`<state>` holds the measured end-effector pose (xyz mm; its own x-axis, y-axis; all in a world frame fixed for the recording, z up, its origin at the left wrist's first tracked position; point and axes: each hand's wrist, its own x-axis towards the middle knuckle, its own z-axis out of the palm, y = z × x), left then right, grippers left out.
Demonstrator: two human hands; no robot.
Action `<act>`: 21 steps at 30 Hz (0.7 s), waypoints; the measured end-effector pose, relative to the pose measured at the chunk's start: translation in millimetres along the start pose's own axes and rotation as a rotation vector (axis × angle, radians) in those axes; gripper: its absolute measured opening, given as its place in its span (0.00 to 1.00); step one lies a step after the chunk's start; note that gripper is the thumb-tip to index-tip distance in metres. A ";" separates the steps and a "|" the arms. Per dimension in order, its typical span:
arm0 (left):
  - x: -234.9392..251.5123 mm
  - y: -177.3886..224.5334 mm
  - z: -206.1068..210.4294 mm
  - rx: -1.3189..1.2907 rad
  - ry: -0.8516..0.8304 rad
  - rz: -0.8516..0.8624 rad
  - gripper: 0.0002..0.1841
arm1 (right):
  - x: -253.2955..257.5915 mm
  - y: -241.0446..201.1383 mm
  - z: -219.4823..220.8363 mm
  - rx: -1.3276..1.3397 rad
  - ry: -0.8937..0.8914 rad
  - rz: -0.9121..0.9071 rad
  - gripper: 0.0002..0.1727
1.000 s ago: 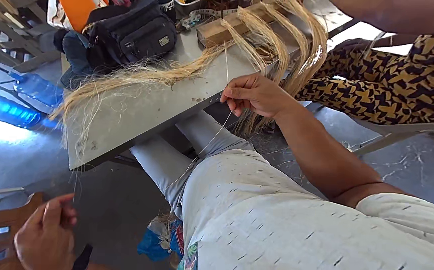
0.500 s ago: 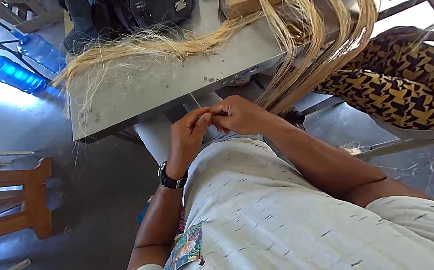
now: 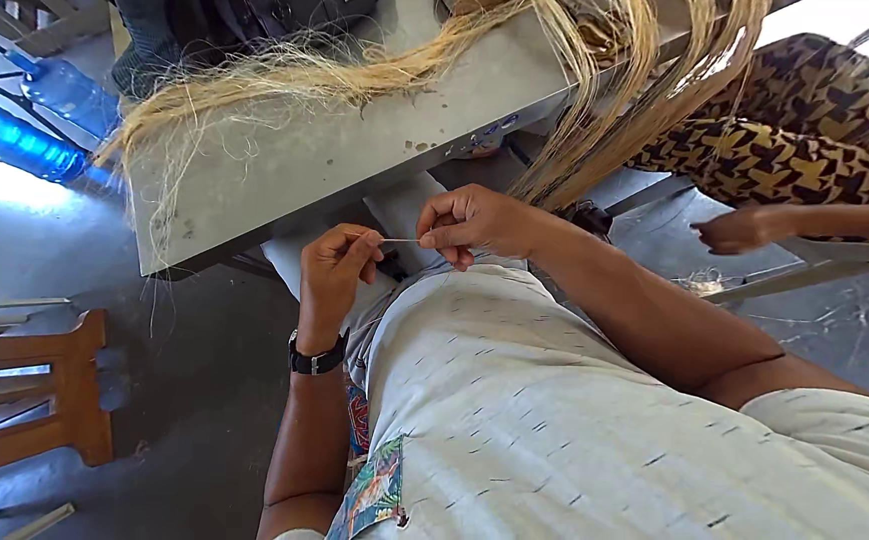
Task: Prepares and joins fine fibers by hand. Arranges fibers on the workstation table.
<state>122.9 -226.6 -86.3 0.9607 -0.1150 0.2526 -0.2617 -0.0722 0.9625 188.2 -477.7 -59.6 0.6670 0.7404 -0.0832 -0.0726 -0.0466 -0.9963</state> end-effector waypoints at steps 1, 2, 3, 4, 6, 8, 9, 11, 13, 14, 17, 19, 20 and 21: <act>-1.2 -0.8 -2.0 -0.006 -0.001 0.001 0.07 | -1.0 2.0 -0.3 0.061 -0.009 0.014 0.05; -2.3 -1.5 -3.1 -0.013 0.001 0.005 0.07 | -1.8 3.7 -0.4 0.127 -0.019 0.034 0.06; -3.1 -2.4 -3.2 -0.026 0.008 0.016 0.07 | -2.3 5.5 -0.5 0.196 -0.031 0.055 0.08; -3.4 -3.9 -2.5 -0.040 0.020 0.035 0.06 | -2.5 7.7 -0.8 0.263 -0.044 0.070 0.10; -3.9 -8.8 1.0 -0.037 0.050 0.091 0.07 | -3.1 10.6 -1.0 0.379 -0.065 0.092 0.14; -4.7 -14.1 6.4 0.031 0.101 0.143 0.07 | -3.2 12.6 -1.6 0.491 -0.099 0.082 0.14; -5.1 -17.1 9.6 0.082 0.134 0.161 0.08 | -2.9 13.4 -1.7 0.540 -0.114 0.070 0.14; -5.7 -24.7 17.0 0.192 0.198 0.199 0.09 | -1.9 14.6 -0.4 0.629 -0.128 0.041 0.13; -7.1 -34.4 25.9 0.341 0.250 0.257 0.10 | 0.8 16.7 1.8 0.699 -0.106 0.024 0.14; -8.9 -38.3 30.4 0.445 0.258 0.294 0.10 | 2.2 17.2 3.2 0.726 -0.079 0.028 0.15; -12.6 -43.0 41.1 0.661 0.173 0.414 0.09 | 6.5 15.5 9.1 0.667 0.080 0.097 0.16; -10.5 -42.8 42.9 0.729 0.086 0.433 0.09 | 9.6 17.2 12.5 0.487 0.174 0.151 0.15; -8.5 -43.1 41.9 0.755 0.045 0.438 0.09 | 10.9 17.8 13.5 0.386 0.197 0.174 0.14; -6.5 -43.5 40.1 0.771 -0.001 0.431 0.09 | 11.8 18.9 13.0 0.304 0.204 0.193 0.13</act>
<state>124.4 -262.5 -133.7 0.7640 -0.2876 0.5776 -0.5912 -0.6705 0.4483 185.1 -461.2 -79.1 0.7510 0.5878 -0.3008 -0.4060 0.0519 -0.9124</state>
